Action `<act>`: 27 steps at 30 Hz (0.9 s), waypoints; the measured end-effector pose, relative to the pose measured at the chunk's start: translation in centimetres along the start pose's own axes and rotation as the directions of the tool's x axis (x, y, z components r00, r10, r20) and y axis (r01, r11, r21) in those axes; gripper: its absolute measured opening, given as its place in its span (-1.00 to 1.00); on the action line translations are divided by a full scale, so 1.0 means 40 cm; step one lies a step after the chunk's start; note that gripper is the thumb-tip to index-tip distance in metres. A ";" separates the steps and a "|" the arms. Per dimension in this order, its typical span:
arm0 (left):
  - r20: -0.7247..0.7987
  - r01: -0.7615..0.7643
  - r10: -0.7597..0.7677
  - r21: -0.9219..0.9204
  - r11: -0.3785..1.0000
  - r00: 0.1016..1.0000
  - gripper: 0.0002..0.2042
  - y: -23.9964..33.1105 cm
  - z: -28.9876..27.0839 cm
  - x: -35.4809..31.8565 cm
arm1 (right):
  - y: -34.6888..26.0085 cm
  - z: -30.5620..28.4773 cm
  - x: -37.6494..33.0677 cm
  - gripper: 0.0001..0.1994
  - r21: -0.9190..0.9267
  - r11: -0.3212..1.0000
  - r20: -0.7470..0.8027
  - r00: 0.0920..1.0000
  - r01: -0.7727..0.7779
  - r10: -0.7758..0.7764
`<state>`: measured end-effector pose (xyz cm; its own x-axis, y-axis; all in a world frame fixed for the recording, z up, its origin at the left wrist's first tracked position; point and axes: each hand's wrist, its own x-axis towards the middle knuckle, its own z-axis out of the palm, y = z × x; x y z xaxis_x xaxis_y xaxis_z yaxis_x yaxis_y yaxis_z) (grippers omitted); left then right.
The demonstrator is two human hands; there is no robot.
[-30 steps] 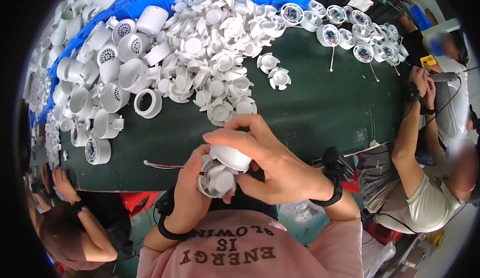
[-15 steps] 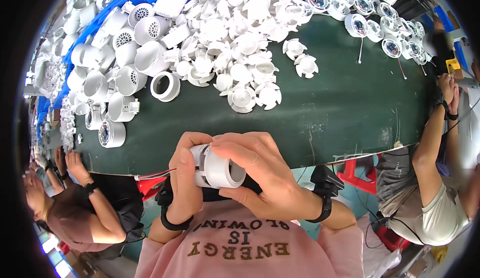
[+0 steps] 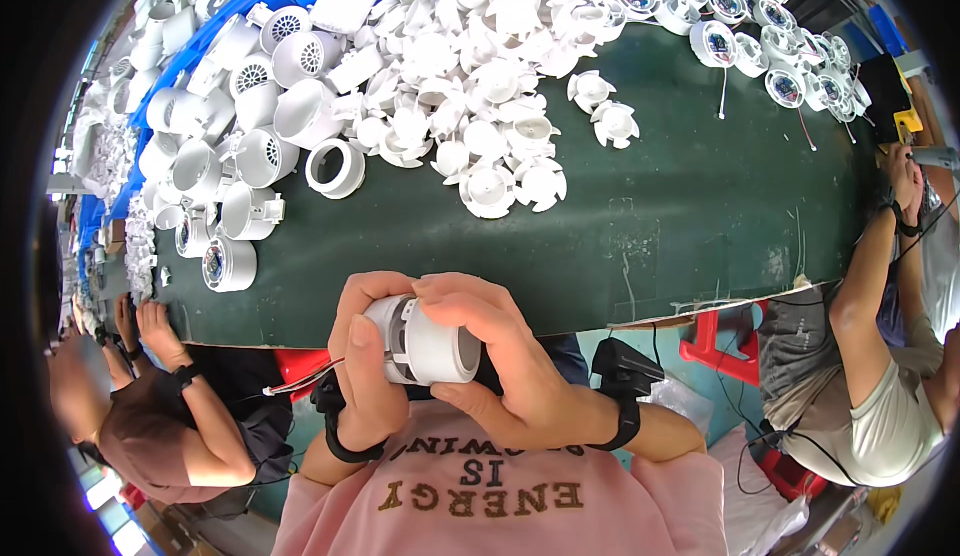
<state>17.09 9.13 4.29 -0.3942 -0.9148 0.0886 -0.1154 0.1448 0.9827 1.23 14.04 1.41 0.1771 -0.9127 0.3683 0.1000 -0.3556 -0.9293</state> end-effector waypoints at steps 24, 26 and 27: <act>0.031 -0.223 0.222 0.045 0.974 0.975 -0.64 -0.005 -0.006 -0.032 | -0.003 0.061 0.026 -0.66 -0.071 0.967 -0.062 0.966 0.246 -0.251; 0.040 -0.197 0.195 0.043 0.980 0.980 -0.64 -0.003 -0.009 -0.038 | -0.010 0.065 0.024 -0.71 -0.074 0.971 -0.080 0.969 0.228 -0.234; 0.047 -0.172 0.170 0.041 0.984 0.984 -0.65 -0.004 -0.010 -0.040 | -0.012 0.064 0.022 -0.72 -0.092 0.972 -0.080 0.971 0.218 -0.226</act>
<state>18.10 10.41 4.07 -0.4509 -0.8580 0.2460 -0.0835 0.3150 0.9454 3.84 13.92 2.25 0.0715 -0.8219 0.5651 0.0453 -0.5633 -0.8250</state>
